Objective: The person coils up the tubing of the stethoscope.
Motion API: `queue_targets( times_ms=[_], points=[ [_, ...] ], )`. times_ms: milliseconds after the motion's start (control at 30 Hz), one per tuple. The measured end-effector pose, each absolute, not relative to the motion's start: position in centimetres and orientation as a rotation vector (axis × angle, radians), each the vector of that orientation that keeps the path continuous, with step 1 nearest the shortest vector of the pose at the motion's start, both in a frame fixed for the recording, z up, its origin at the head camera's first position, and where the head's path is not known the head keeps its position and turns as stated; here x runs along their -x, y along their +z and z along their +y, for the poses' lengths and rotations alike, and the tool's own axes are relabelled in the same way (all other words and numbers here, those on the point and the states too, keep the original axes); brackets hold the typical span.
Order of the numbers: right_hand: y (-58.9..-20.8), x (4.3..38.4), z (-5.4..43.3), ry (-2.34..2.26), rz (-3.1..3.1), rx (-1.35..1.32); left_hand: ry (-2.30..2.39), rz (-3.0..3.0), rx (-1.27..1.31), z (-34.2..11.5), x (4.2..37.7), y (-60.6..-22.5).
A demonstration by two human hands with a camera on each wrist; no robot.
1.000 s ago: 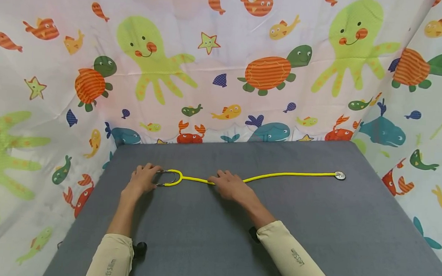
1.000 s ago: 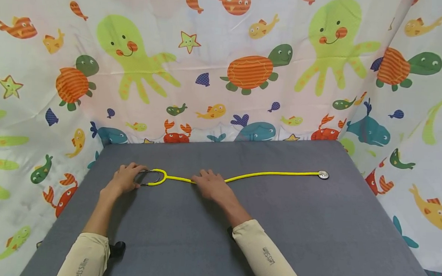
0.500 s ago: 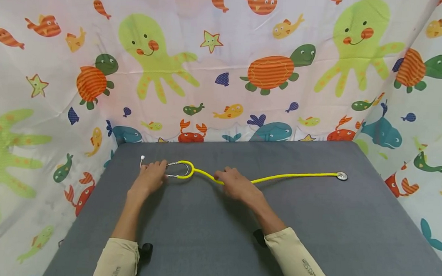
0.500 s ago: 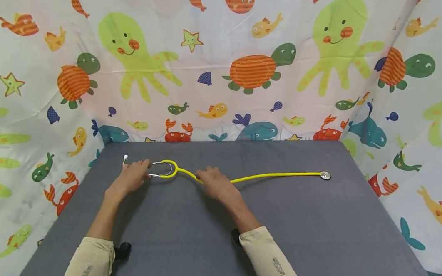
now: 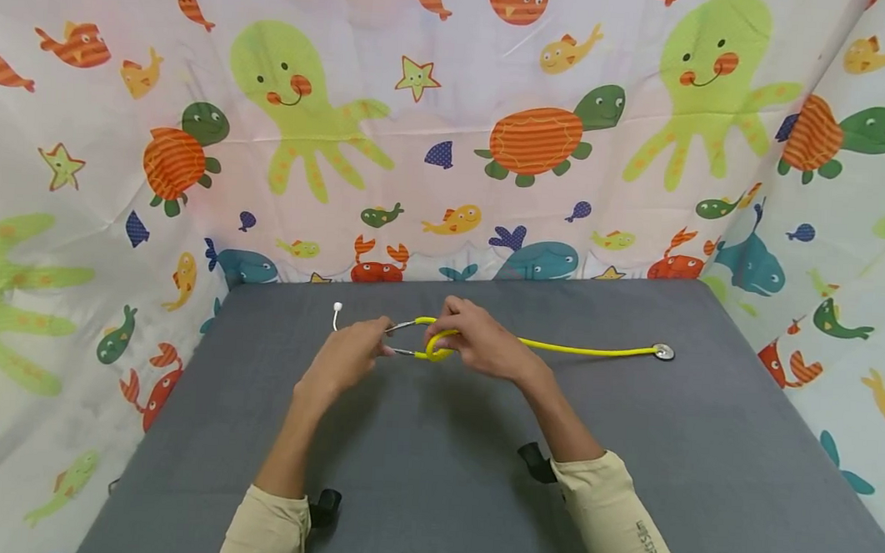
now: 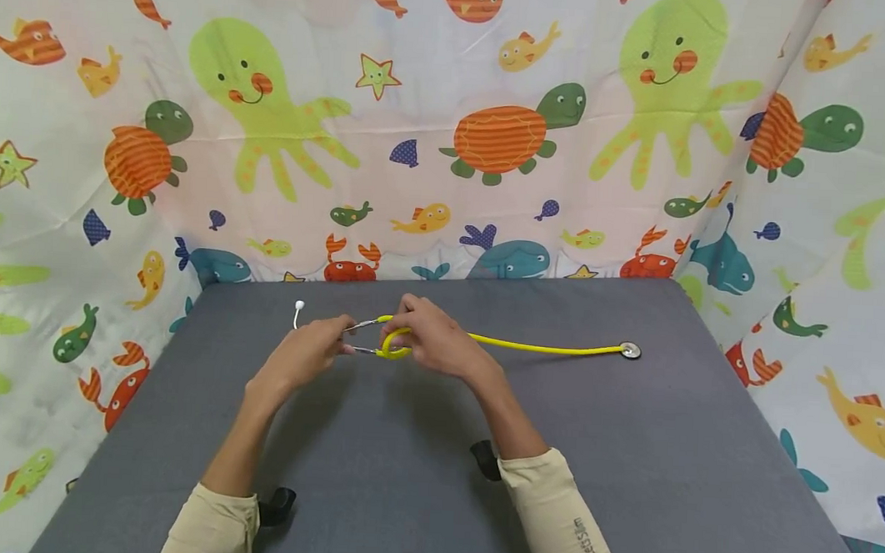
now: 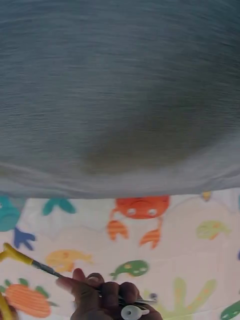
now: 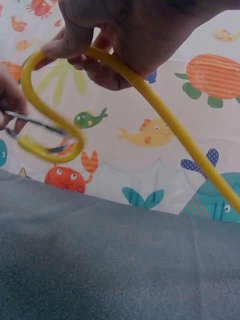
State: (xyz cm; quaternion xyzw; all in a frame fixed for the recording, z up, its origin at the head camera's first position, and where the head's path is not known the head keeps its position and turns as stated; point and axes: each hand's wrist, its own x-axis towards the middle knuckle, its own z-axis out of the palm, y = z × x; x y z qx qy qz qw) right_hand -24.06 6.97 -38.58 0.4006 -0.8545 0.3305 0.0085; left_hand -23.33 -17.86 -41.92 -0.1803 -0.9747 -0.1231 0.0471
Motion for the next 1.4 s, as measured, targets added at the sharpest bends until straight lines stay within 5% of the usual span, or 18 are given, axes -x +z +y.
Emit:
queue_targets(
  times_ms=[367, 700, 1400],
  points=[
    [-40.0, 24.4, 6.7, 0.803, -2.401, -1.078, -0.923, -2.947, 0.739, -14.1, 22.6, -40.2],
    [-40.6, 24.6, 6.6, 0.720, -2.310, -0.993, -0.899, -2.911, 0.591, -12.8, 22.3, -39.4],
    [-40.5, 25.1, 10.4, 1.200, -2.403, -1.014, -0.974, -2.840, 0.788, -13.3, 22.1, -37.8]
  ],
)
